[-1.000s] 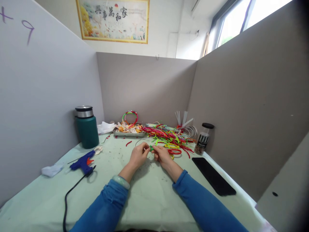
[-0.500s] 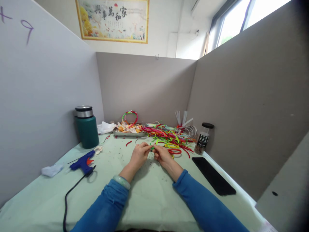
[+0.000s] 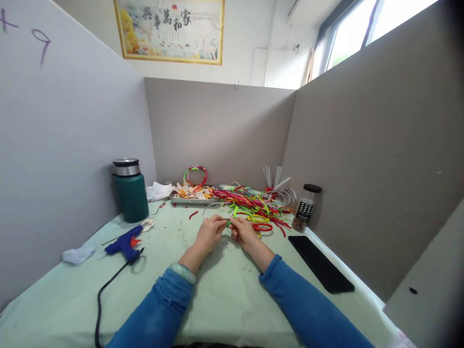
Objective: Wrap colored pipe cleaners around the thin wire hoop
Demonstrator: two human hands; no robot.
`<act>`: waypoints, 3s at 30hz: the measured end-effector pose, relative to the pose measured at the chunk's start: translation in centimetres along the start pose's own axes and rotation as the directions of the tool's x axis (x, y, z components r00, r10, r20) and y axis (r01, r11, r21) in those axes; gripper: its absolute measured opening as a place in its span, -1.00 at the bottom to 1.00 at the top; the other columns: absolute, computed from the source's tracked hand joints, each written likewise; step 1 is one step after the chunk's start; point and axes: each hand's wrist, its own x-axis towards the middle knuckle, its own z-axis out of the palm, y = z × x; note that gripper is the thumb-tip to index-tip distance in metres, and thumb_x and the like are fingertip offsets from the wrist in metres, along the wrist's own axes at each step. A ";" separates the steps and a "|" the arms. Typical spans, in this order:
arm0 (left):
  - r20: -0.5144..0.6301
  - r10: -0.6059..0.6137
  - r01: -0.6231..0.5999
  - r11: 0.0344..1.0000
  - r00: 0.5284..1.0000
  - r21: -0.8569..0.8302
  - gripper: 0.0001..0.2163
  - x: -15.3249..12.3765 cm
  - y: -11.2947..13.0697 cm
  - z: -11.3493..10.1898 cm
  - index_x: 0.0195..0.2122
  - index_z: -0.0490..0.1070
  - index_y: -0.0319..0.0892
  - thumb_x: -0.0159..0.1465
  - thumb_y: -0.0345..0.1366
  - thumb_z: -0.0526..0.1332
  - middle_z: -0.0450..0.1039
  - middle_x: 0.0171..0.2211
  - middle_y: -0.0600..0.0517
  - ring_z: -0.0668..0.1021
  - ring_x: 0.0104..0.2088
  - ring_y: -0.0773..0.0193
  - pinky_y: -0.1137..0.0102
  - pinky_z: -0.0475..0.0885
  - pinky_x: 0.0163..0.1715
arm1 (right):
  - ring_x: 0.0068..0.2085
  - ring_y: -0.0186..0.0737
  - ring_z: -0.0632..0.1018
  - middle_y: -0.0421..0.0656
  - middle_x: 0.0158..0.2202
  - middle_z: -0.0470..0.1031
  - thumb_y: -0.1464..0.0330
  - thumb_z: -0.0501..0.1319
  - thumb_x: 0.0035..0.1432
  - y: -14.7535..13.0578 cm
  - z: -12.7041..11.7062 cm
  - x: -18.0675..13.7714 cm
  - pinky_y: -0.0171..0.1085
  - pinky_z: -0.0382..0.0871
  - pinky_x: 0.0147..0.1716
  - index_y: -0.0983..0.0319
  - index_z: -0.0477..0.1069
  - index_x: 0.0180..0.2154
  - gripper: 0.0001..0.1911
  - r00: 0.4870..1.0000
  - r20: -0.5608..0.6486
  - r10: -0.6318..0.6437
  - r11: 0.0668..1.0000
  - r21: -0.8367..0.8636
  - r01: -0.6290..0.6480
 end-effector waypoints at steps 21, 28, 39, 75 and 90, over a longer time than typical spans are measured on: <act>0.133 -0.154 0.168 0.981 0.979 -0.102 -0.79 0.0 -0.1 -0.1 -0.35 0.52 -0.15 0.19 -0.39 0.07 0.54 -0.40 0.04 0.49 -0.40 0.35 0.52 0.26 -0.37 | -0.75 -0.52 0.23 -0.29 -0.63 0.39 0.16 0.27 -0.09 -0.1 0.2 -0.3 -0.45 -0.02 -0.76 0.25 0.22 -0.52 -0.67 0.990 0.004 -0.138 0.970 -0.203 0.136; 0.087 -0.229 0.238 0.964 0.970 -0.118 -0.79 0.2 -0.1 -0.4 -0.38 0.52 -0.20 0.19 -0.35 0.07 0.53 -0.45 0.02 0.46 -0.44 0.35 0.51 0.24 -0.40 | -0.75 -0.51 0.22 -0.23 -0.59 0.42 0.10 0.23 -0.08 -0.1 0.2 -0.3 -0.44 -0.02 -0.78 0.27 0.28 -0.51 -0.64 0.996 0.002 -0.091 0.968 -0.234 0.089; 0.029 -0.300 0.301 0.940 0.953 -0.162 -0.79 0.4 -0.6 -0.3 -0.34 0.54 -0.19 0.16 -0.37 0.09 0.54 -0.42 0.00 0.49 -0.41 0.33 0.51 0.28 -0.36 | -0.72 -0.49 0.26 -0.29 -0.59 0.35 0.30 0.20 -0.06 0.6 0.6 -0.5 -0.45 0.10 -0.75 0.28 0.36 -0.46 -0.84 0.974 0.175 -0.145 0.870 -0.447 0.210; 0.093 -0.201 0.207 0.977 0.975 -0.059 -0.77 0.0 -0.2 -0.4 -0.34 0.54 -0.14 0.14 -0.42 0.08 0.55 -0.39 0.02 0.48 -0.39 0.33 0.50 0.26 -0.36 | -0.41 -0.26 0.38 -0.15 -0.46 0.40 0.29 0.06 0.18 -0.4 1.0 -2.1 -0.33 0.13 -0.41 0.21 0.35 -0.45 -0.79 0.759 0.339 -0.556 0.154 -0.855 0.495; 0.016 -0.331 0.330 0.938 0.944 -0.105 -0.74 0.2 0.0 -0.9 -0.38 0.52 -0.21 0.20 -0.20 0.08 0.47 -0.57 0.06 0.38 -0.54 0.39 0.52 0.15 -0.50 | -0.62 -0.36 0.35 -0.21 -0.57 0.40 0.12 0.05 0.12 0.1 0.6 -1.0 -0.38 0.17 -0.63 0.22 0.31 -0.52 -0.66 0.907 0.049 -0.419 0.640 -0.693 0.333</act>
